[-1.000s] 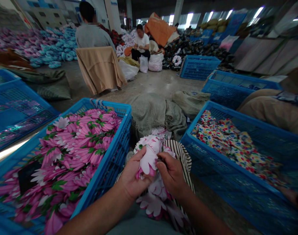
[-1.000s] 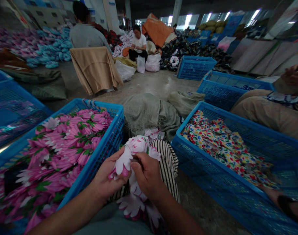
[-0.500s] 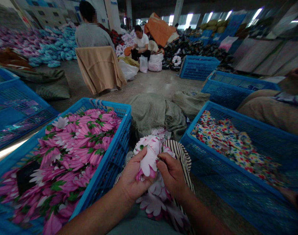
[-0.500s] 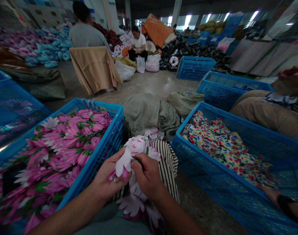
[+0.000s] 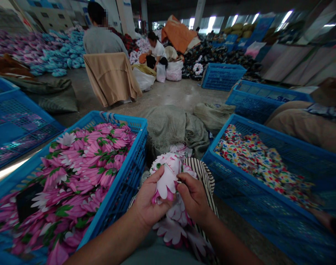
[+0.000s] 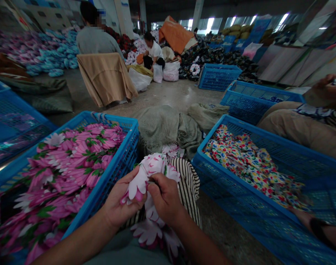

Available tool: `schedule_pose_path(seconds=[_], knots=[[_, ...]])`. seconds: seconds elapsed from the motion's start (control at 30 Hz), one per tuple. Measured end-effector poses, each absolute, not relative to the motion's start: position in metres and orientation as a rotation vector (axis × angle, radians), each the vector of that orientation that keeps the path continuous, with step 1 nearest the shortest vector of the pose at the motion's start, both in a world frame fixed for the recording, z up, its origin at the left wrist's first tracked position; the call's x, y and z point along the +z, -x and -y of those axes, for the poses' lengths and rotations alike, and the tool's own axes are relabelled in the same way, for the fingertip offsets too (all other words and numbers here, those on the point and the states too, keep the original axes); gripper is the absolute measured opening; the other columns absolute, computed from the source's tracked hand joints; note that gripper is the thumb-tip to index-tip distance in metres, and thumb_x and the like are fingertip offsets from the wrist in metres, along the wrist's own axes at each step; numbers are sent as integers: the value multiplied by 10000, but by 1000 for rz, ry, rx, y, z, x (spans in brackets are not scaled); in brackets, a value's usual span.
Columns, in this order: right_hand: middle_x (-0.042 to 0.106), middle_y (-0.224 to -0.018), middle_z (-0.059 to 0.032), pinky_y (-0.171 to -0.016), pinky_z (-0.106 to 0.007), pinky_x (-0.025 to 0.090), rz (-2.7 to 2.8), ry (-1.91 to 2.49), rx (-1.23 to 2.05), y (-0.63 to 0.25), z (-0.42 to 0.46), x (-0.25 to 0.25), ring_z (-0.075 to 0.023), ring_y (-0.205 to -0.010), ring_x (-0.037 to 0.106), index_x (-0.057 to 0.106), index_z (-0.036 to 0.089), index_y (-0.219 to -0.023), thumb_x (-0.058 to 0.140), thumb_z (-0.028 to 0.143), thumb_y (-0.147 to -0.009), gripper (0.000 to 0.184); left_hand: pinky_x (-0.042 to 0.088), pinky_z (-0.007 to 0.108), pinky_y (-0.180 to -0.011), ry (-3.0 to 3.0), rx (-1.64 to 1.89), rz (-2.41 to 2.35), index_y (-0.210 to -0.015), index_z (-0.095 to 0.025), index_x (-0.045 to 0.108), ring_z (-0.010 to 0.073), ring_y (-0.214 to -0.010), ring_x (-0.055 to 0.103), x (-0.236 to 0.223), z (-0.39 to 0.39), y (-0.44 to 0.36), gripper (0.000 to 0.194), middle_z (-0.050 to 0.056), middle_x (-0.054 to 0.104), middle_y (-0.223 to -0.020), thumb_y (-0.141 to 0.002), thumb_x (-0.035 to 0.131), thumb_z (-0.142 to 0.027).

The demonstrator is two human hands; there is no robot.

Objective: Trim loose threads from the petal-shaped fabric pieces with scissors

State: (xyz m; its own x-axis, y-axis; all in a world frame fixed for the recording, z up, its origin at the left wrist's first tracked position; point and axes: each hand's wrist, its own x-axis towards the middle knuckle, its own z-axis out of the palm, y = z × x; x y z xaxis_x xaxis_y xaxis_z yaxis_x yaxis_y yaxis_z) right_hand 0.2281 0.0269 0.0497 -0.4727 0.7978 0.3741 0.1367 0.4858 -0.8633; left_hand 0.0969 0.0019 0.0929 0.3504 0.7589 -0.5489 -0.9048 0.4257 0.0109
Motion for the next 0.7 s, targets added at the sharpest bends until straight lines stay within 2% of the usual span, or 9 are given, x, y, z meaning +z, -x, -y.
schedule_pose_path(seconds=[0.37, 0.5, 0.57, 0.7], knots=[[509, -611, 16, -526, -222, 357, 1892, 771, 1018, -229, -27, 52, -116, -557, 473, 546, 182, -779, 385, 240, -864, 191, 356, 130, -255, 307, 1097, -462, -815, -52, 595, 88, -289, 505, 88, -1, -98, 396, 57, 612, -483, -910, 310, -309], [490, -589, 23, -516, -219, 332, 1866, 768, 1029, -228, -26, 50, -106, -540, 447, 545, 174, -736, 407, 236, -864, 198, 408, 149, -289, 289, 1102, -429, -801, -69, 588, 99, -318, 534, 89, 0, -97, 374, 59, 631, -510, -909, 317, -303], [466, -583, 24, -492, -214, 314, 1746, 792, 1117, -227, -27, 48, -101, -525, 418, 540, 169, -738, 415, 274, -870, 210, 437, 161, -316, 274, 1103, -434, -823, -77, 589, 117, -371, 575, 89, 1, -97, 355, 63, 644, -538, -907, 328, -302], [335, -532, 68, -400, -186, 211, 1290, 807, 1447, -226, -31, 44, -73, -434, 263, 512, 174, -819, 457, 412, -842, 245, 468, 185, -341, 283, 1117, -509, -904, -84, 590, 145, -437, 617, 88, -2, -96, 338, 72, 668, -595, -901, 342, -314]])
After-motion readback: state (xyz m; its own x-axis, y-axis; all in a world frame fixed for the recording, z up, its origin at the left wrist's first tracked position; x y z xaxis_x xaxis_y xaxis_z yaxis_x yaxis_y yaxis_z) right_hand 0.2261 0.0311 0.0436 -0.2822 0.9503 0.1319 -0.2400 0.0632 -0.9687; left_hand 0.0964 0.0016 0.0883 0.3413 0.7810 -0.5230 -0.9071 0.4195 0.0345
